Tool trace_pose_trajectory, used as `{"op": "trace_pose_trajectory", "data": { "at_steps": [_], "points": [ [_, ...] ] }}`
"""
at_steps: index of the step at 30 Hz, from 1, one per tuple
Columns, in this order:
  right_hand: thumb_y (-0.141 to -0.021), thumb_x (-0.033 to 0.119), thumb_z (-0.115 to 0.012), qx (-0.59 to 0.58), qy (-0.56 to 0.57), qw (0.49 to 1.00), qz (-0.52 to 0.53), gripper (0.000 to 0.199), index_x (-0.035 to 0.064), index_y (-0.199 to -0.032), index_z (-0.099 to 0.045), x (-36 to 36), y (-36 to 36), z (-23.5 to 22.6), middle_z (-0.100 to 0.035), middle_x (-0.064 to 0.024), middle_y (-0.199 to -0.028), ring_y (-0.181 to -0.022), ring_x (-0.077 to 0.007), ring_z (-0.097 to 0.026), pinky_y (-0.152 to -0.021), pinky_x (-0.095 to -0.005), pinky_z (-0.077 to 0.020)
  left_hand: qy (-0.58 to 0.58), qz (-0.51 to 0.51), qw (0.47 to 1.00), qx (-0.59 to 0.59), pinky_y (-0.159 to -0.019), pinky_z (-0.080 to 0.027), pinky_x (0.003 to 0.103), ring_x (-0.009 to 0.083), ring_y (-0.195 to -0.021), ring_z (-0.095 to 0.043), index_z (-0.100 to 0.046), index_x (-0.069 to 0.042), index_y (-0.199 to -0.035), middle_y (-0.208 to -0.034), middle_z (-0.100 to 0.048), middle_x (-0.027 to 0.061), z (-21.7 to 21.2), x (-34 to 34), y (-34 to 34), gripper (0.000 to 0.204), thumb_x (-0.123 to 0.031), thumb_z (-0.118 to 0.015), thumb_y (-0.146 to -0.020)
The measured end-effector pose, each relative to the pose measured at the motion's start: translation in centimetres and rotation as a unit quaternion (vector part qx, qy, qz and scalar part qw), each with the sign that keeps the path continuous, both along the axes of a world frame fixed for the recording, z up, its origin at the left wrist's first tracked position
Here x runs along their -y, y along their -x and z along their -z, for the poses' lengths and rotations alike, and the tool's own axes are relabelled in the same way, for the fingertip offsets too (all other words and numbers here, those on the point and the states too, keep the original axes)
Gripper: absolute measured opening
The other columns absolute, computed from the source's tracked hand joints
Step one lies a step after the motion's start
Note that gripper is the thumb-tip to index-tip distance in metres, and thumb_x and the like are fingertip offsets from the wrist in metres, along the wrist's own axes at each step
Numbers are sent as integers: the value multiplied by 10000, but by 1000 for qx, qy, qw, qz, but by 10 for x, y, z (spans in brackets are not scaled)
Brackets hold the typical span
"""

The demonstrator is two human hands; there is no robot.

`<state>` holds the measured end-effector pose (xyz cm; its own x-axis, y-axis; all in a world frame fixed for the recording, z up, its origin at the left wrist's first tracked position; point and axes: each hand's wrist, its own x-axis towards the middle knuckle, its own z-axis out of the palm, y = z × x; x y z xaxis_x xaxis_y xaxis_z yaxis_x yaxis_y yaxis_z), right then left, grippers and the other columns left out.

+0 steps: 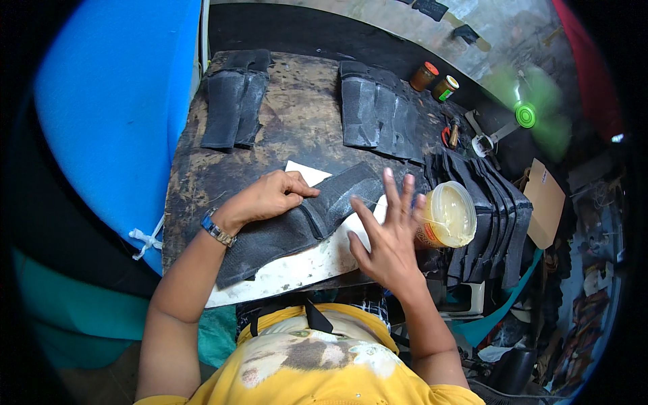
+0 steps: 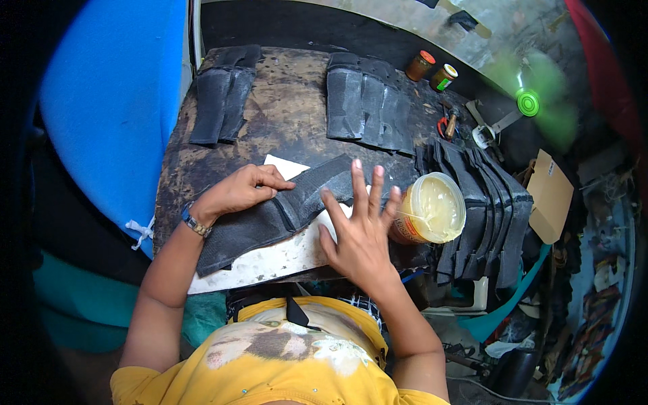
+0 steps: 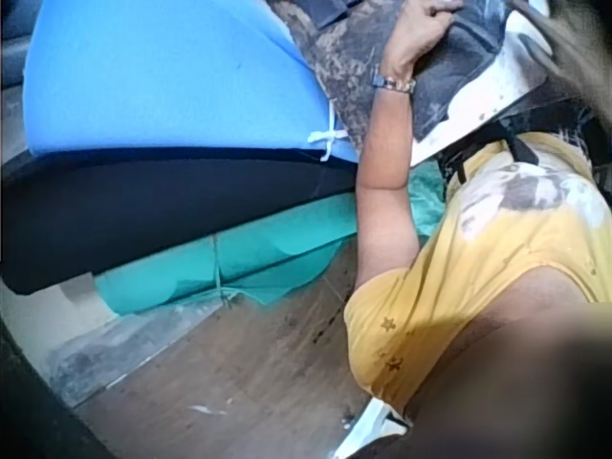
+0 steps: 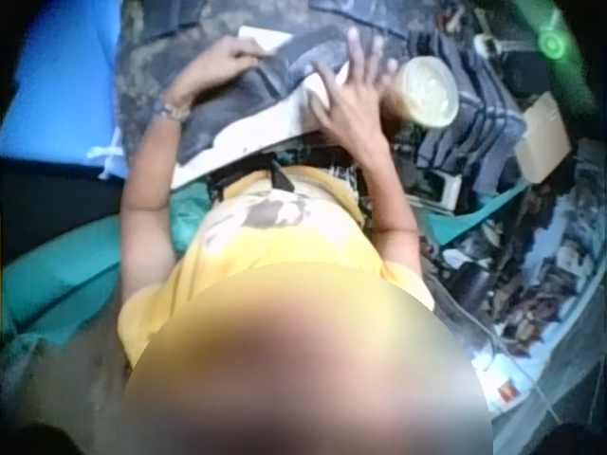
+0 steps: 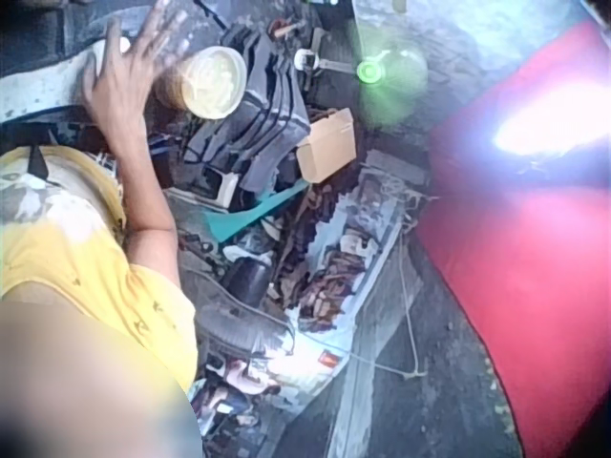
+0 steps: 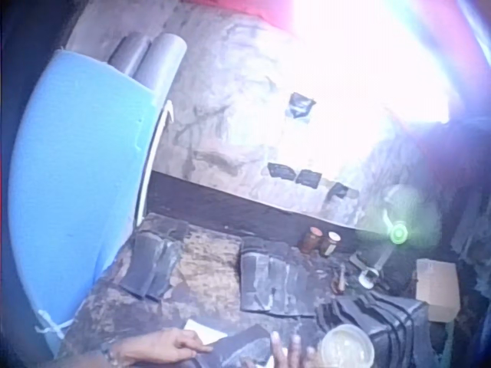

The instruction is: The person repeatedly scoops a yellowish paste from a container and spreads it by hand onto multiple black rubber pieces laid on a workbench. The person handles each piece individually, applies the paste, and places the treated pieces aside.

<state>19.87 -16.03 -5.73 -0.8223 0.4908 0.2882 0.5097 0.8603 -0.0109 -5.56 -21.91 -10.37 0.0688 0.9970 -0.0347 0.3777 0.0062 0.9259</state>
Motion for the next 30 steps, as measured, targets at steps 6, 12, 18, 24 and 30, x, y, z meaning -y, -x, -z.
{"op": "trace_pose_trajectory", "data": {
  "at_steps": [6,12,18,24,30],
  "points": [
    [-874,513,-561,15,129,978,163,842,-103,-1421,-383,-64,9,54,-19,-302,-1590,-1481,-453,41,-1182,-551,-57,-4,17,1000,-13,-841,-461,295,182,-903,-595,-674,-32,-1206,-999,-646,88,0,1,3,378,-2,-551,-850],
    [-941,496,-465,69,78,994,30,747,-61,-1433,-392,2,-3,45,-104,-264,-1597,-1481,-457,-22,-1168,-589,-40,-18,38,999,2,-850,-459,291,175,-912,-589,-663,-30,-1222,-1002,-635,83,3,0,6,382,-1,-549,-858],
    [-957,407,-487,9,17,995,100,635,-84,-1360,-481,-33,-6,53,-154,-270,-1582,-1469,-472,-82,-1159,-585,-160,-11,41,999,3,-836,-450,277,155,-893,-572,-656,-36,-1237,-987,-617,66,3,0,7,384,-4,-547,-870],
    [-974,468,-460,32,50,997,48,539,190,-1433,-501,-70,1,56,-124,-168,-1623,-1486,-441,-13,-1171,-588,-105,15,42,999,9,-845,-450,277,147,-894,-565,-644,-44,-1261,-1003,-607,57,-4,1,7,387,-11,-553,-887],
    [-992,492,-388,114,29,993,-3,494,367,-1468,-426,-31,2,42,-129,-94,-1636,-1493,-421,-21,-1129,-663,52,18,55,998,14,-865,-450,277,153,-917,-571,-625,-42,-1285,-1031,-610,68,-4,1,10,395,-18,-558,-896]
  ]
}}
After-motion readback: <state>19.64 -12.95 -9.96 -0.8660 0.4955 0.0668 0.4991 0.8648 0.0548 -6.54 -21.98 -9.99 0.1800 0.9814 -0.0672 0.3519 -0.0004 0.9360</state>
